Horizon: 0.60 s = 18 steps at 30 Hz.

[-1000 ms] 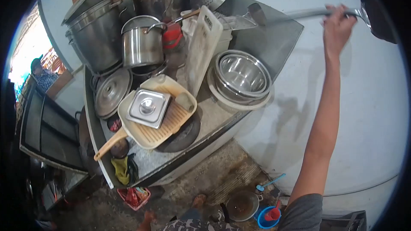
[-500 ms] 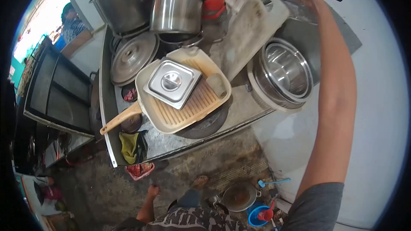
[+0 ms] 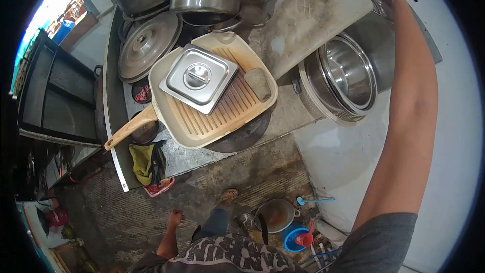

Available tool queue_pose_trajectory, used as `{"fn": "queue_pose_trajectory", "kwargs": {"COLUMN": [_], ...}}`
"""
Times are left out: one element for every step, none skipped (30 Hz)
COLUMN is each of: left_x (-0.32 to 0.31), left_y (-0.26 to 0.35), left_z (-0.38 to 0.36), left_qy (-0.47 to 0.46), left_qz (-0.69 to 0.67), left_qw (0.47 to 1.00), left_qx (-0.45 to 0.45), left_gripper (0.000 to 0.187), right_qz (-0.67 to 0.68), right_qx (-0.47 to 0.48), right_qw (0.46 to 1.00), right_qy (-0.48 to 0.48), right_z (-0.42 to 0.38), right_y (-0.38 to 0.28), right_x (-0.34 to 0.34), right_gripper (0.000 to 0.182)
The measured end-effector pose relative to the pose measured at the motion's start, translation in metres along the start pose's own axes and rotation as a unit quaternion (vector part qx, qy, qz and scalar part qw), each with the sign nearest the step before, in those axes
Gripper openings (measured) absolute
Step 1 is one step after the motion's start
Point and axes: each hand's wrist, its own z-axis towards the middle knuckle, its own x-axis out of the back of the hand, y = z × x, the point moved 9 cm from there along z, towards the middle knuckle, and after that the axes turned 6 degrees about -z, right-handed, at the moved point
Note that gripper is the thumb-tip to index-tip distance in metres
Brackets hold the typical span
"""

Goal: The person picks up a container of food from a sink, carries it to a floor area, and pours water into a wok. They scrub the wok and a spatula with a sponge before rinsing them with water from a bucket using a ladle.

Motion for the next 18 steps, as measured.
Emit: {"fn": "queue_pose_trajectory", "kwargs": {"left_x": [-0.001, -0.001, -0.001, -0.003, -0.005, -0.008, -0.010, -0.013, -0.012, -0.011, -0.013, -0.013, -0.012, -0.010, -0.010, -0.011, -0.010, -0.009], "left_y": [0.001, 0.002, 0.004, -0.001, -0.006, -0.007, -0.006, -0.007, -0.005, -0.004, -0.004, -0.005, -0.006, -0.010, -0.013, -0.014, -0.017, -0.027], "left_z": [-0.001, -0.002, -0.002, 0.002, 0.005, 0.008, 0.010, 0.008, 0.005, 0.005, 0.004, 0.004, 0.007, 0.009, 0.012, 0.018, 0.026, 0.026], "left_qy": [0.001, 0.001, 0.000, -0.005, -0.012, -0.018, -0.021, -0.022, -0.021, -0.018, -0.017, -0.015, -0.016, -0.016, -0.015, -0.024, -0.032, -0.040], "left_qz": [-0.007, -0.010, -0.010, -0.017, -0.022, -0.030, -0.021, -0.014, -0.007, -0.010, -0.015, -0.020, -0.021, -0.024, -0.029, -0.033, -0.036, -0.040], "left_qw": [1.000, 1.000, 1.000, 1.000, 1.000, 0.999, 1.000, 1.000, 1.000, 1.000, 1.000, 1.000, 1.000, 0.999, 0.999, 0.999, 0.999, 0.998], "left_qx": [0.002, 0.004, 0.005, 0.009, 0.011, 0.011, 0.005, -0.001, -0.006, -0.006, -0.004, -0.002, -0.010, -0.018, -0.022, -0.021, -0.015, -0.007], "left_gripper": [0.023, 0.023, 0.023, 0.023, 0.024, 0.024, 0.025, 0.025, 0.026, 0.026, 0.026, 0.027, 0.026, 0.025, 0.025, 0.024, 0.024, 0.023], "right_qz": [0.036, 0.072, 0.106, 0.097, 0.088, 0.080, 0.121, 0.163, 0.142, 0.123, 0.103, 0.083, 0.064, 0.046, 0.028, 0.011, -0.150, -0.305], "right_qx": [0.017, 0.031, 0.042, 0.031, 0.021, 0.012, 0.001, -0.008, 0.007, 0.030, 0.052, 0.075, 0.099, 0.124, 0.151, 0.178, 0.166, 0.151], "right_qw": [0.999, 0.997, 0.993, 0.995, 0.996, 0.996, 0.992, 0.985, 0.983, 0.987, 0.990, 0.992, 0.992, 0.991, 0.988, 0.984, 0.974, 0.934], "right_qy": [0.004, 0.010, 0.018, 0.003, -0.010, -0.023, -0.038, -0.055, -0.115, -0.096, -0.078, -0.062, -0.046, -0.033, -0.023, -0.013, 0.048, 0.106], "right_z": [-0.004, -0.008, -0.012, -0.002, 0.017, 0.030, 0.029, 0.030, 0.079, 0.085, 0.090, 0.094, 0.097, 0.101, 0.106, 0.111, 0.110, 0.099], "right_y": [-0.012, -0.022, -0.024, -0.023, -0.023, -0.024, -0.029, -0.030, -0.013, -0.002, 0.006, 0.010, 0.009, 0.005, -0.001, -0.008, -0.015, -0.030], "right_x": [0.001, 0.003, 0.005, 0.001, -0.002, -0.004, -0.013, -0.025, -0.031, -0.022, -0.014, -0.009, -0.007, -0.008, -0.011, -0.016, -0.008, 0.008], "right_gripper": [0.038, 0.036, 0.035, 0.035, 0.035, 0.034, 0.034, 0.034, 0.039, 0.039, 0.039, 0.040, 0.041, 0.042, 0.044, 0.046, 0.049, 0.052]}}
